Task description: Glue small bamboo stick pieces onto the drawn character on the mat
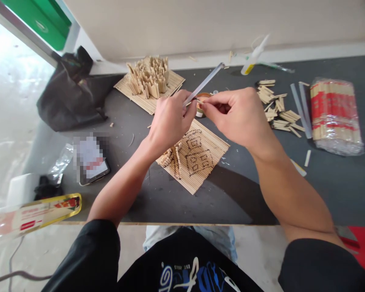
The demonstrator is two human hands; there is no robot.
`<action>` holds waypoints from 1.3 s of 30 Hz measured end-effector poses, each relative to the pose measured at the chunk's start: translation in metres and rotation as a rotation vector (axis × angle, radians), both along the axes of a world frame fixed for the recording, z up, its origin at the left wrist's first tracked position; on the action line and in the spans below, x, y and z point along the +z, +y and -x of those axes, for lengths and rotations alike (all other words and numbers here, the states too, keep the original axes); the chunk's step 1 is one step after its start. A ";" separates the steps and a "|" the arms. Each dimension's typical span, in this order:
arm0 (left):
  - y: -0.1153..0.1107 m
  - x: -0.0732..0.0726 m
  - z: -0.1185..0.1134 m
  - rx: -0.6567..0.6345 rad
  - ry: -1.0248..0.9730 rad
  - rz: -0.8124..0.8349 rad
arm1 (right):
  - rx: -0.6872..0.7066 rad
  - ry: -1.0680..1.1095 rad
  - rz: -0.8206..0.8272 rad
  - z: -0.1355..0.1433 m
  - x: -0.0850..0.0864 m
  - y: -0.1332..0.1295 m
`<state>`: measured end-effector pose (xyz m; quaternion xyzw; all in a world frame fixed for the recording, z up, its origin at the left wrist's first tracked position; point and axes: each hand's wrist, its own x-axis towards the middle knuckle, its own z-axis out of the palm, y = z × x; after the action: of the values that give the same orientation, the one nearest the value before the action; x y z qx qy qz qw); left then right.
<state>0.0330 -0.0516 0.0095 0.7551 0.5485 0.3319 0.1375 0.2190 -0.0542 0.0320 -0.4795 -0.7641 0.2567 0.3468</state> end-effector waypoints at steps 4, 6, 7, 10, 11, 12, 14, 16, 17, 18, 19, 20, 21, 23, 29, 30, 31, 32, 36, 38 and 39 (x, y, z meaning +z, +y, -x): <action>-0.002 -0.003 -0.004 0.025 0.056 -0.059 | -0.052 -0.118 -0.141 0.005 -0.001 -0.005; -0.002 -0.004 -0.005 0.017 0.086 -0.077 | -0.055 -0.130 -0.139 0.006 -0.001 -0.006; -0.002 -0.004 -0.006 0.015 0.102 -0.082 | -0.057 -0.134 -0.137 0.007 0.000 -0.007; -0.003 -0.002 -0.009 0.028 0.140 -0.076 | -0.070 -0.166 -0.142 0.008 0.004 -0.010; -0.004 0.000 -0.010 0.036 0.150 -0.066 | -0.070 -0.181 -0.144 0.008 0.006 -0.012; -0.005 0.001 -0.010 0.038 0.164 -0.050 | -0.067 -0.195 -0.143 0.009 0.007 -0.013; -0.007 0.002 -0.012 0.037 0.189 -0.025 | -0.061 -0.215 -0.138 0.010 0.010 -0.014; -0.009 0.003 -0.012 0.036 0.201 -0.019 | -0.064 -0.232 -0.134 0.011 0.010 -0.015; -0.010 0.003 -0.013 0.034 0.207 -0.016 | -0.070 -0.243 -0.135 0.011 0.010 -0.015; -0.010 0.003 -0.013 0.036 0.216 -0.008 | -0.075 -0.256 -0.141 0.012 0.009 -0.015; -0.010 0.004 -0.014 0.038 0.230 0.009 | -0.074 -0.271 -0.149 0.012 0.008 -0.015; -0.010 0.004 -0.015 0.044 0.247 0.034 | -0.071 -0.285 -0.159 0.012 0.007 -0.014; -0.010 0.005 -0.015 0.051 0.266 0.061 | -0.066 -0.295 -0.167 0.012 0.006 -0.014; -0.011 0.007 -0.016 0.070 0.299 0.104 | -0.049 -0.303 -0.172 0.012 0.005 -0.014; -0.011 0.007 -0.017 0.093 0.413 0.049 | -0.034 -0.235 -0.163 0.012 0.003 -0.014; -0.011 0.007 -0.017 0.098 0.422 0.043 | -0.035 -0.214 -0.140 0.013 0.004 -0.014; -0.011 0.007 -0.017 0.099 0.426 0.046 | -0.035 -0.202 -0.119 0.013 0.004 -0.014; -0.011 0.008 -0.016 0.103 0.426 0.050 | -0.036 -0.199 -0.108 0.013 0.004 -0.014; -0.009 0.017 -0.011 0.054 0.422 0.083 | -0.024 -0.225 -0.131 0.012 0.005 -0.014; -0.006 0.021 -0.005 0.006 0.407 0.068 | -0.020 -0.236 -0.161 0.010 0.006 -0.013; -0.004 0.022 -0.002 -0.024 0.386 0.043 | -0.018 -0.249 -0.173 0.009 0.006 -0.013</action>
<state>0.0352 -0.0553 0.0319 0.8081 0.5626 0.1674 0.0498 0.2102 -0.0674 0.0378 -0.4826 -0.8163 0.1255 0.2916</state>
